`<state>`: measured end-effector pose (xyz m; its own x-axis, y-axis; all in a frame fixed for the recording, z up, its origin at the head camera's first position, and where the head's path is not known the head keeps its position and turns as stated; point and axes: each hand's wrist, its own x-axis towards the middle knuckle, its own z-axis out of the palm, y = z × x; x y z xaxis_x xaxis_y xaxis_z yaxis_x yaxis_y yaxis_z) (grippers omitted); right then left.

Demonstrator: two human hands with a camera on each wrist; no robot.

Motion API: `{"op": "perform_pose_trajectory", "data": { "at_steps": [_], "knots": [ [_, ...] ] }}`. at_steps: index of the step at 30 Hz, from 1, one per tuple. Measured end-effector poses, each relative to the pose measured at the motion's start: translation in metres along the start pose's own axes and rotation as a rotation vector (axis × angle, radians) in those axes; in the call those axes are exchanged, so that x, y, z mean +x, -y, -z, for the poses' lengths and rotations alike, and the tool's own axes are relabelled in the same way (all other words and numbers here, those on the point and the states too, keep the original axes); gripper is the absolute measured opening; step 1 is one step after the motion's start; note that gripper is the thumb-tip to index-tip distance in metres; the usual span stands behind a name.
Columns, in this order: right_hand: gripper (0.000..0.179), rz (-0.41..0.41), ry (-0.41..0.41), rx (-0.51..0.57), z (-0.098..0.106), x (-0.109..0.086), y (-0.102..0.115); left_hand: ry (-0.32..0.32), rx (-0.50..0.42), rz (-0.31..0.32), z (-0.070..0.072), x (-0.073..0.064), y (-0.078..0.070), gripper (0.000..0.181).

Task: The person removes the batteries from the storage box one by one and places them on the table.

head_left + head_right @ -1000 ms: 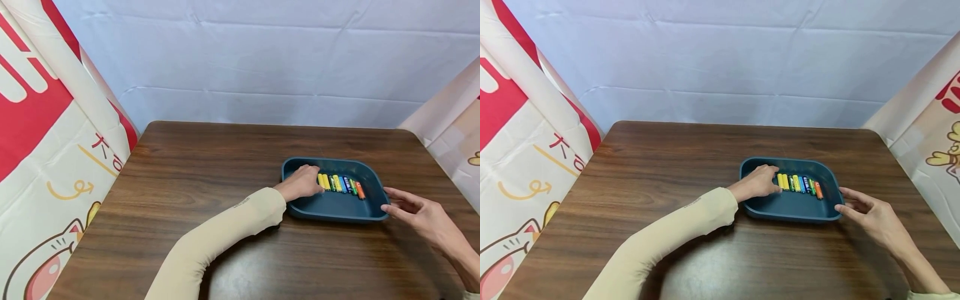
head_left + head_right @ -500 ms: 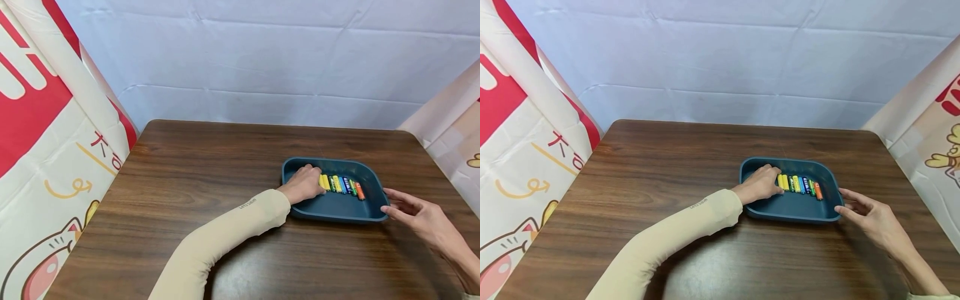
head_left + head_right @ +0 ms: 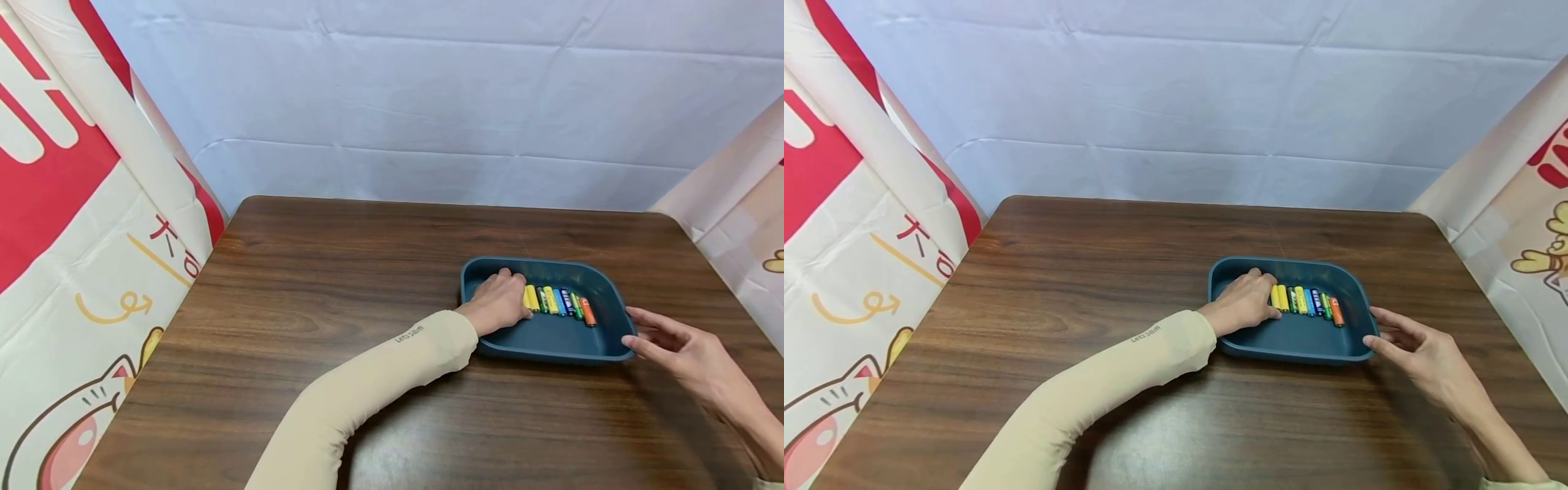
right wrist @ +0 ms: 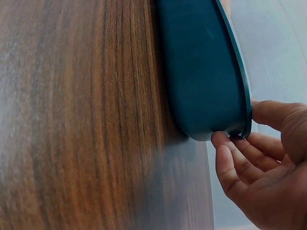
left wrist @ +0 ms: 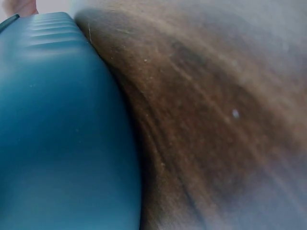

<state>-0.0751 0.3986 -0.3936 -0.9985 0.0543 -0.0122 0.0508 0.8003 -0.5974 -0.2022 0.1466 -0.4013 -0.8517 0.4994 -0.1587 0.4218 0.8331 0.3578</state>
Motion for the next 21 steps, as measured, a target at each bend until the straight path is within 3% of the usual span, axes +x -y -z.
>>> {"op": "perform_pose_trajectory", "data": {
  "at_steps": [13, 21],
  "knots": [
    [0.064, 0.009, 0.000, -0.013, 0.0000, -0.0018, 0.0009, -0.040, 0.012, -0.024, -0.0001, -0.0026, 0.0006, 0.038],
    [0.063, 0.018, -0.015, -0.019, -0.0005, -0.0010, 0.0003, -0.043, 0.035, -0.025, 0.0003, -0.0033, 0.0010, 0.045]
  ]
}}
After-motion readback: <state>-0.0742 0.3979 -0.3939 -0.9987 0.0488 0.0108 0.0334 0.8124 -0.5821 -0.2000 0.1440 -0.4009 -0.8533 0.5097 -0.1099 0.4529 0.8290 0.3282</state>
